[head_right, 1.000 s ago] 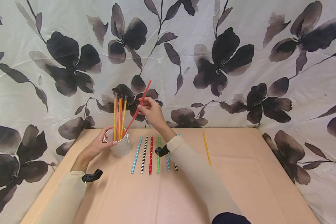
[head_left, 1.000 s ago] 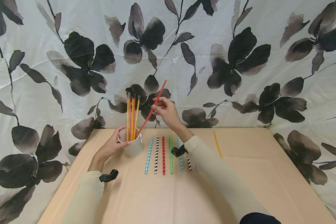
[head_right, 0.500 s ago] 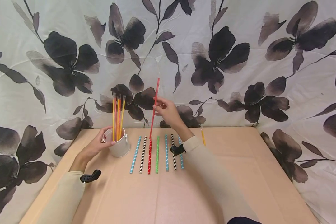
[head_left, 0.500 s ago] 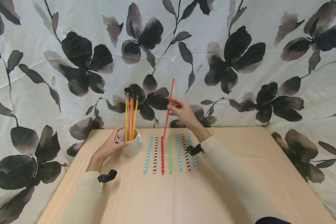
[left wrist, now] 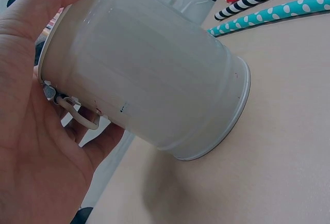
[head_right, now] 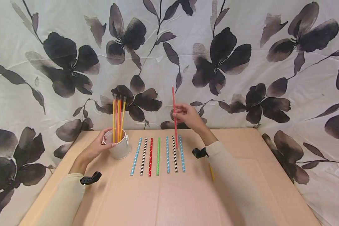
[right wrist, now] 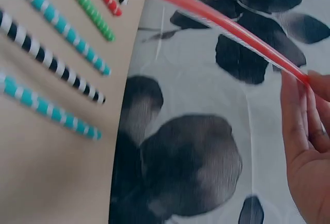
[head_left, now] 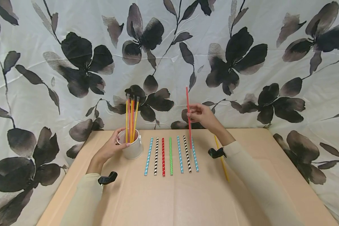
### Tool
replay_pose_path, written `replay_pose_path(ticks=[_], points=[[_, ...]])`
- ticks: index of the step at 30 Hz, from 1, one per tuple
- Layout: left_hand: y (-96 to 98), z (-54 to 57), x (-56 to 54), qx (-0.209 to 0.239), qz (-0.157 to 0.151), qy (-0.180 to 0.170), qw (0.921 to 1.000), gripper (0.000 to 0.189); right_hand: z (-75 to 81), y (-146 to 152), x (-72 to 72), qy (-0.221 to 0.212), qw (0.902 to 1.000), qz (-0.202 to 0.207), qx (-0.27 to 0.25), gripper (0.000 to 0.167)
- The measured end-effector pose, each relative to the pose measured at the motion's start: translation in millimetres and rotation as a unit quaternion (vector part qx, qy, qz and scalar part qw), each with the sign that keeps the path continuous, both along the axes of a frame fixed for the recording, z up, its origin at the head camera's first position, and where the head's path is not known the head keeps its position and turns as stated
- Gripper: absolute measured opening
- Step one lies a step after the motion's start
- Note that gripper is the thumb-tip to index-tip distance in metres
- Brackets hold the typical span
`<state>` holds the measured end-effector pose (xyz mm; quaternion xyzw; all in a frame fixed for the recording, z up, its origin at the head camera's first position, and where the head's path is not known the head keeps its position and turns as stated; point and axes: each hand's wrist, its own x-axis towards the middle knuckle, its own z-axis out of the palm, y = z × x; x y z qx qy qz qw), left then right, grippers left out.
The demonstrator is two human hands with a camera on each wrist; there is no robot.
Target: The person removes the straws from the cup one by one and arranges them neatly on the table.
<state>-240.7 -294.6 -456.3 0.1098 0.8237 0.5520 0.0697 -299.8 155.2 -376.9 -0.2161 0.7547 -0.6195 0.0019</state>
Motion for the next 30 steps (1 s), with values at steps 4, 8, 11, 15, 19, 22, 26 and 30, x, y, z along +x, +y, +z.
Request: replay_pose_path(ticks=[4,8,11,15,19,22,26,30], points=[[-1.0,-2.3,-1.1,0.000,0.001,-0.001,1.0000,0.089,-5.0,18.3,4.1,-0.016,0.9991,0.009,0.037,0.045],[-1.4,-3.8,-1.7,-0.005,0.005,-0.009,0.9999,0.090,-15.6,38.1,5.7,-0.036,0.9977,0.009,0.058,0.042],[-1.5,-3.5,-1.5,-0.008,0.007,-0.009,0.9999,0.090,-23.5,52.4,5.0,-0.051,0.9962,0.003,0.071,0.043],[-2.1,-3.1,-2.3,-0.010,0.007,-0.005,0.9999,0.089,-30.9,70.2,6.0,-0.064,0.9937,0.004,0.092,0.044],[-3.3,-3.4,-3.8,-0.011,0.005,-0.006,0.9999,0.089,-38.2,88.4,10.6,-0.077,0.9911,0.008,0.108,0.043],[-3.7,-3.4,-3.9,-0.010,0.002,-0.007,0.9999,0.090,-44.9,101.9,14.3,-0.090,0.9891,0.004,0.116,0.040],[-2.8,-2.6,-3.1,-0.007,0.002,-0.007,0.9999,0.090,-52.7,117.7,19.9,-0.105,0.9866,0.001,0.125,0.041],[-2.5,-3.0,-3.6,-0.007,0.001,-0.005,1.0000,0.090,-59.8,131.4,24.4,-0.115,0.9841,-0.002,0.135,0.041]])
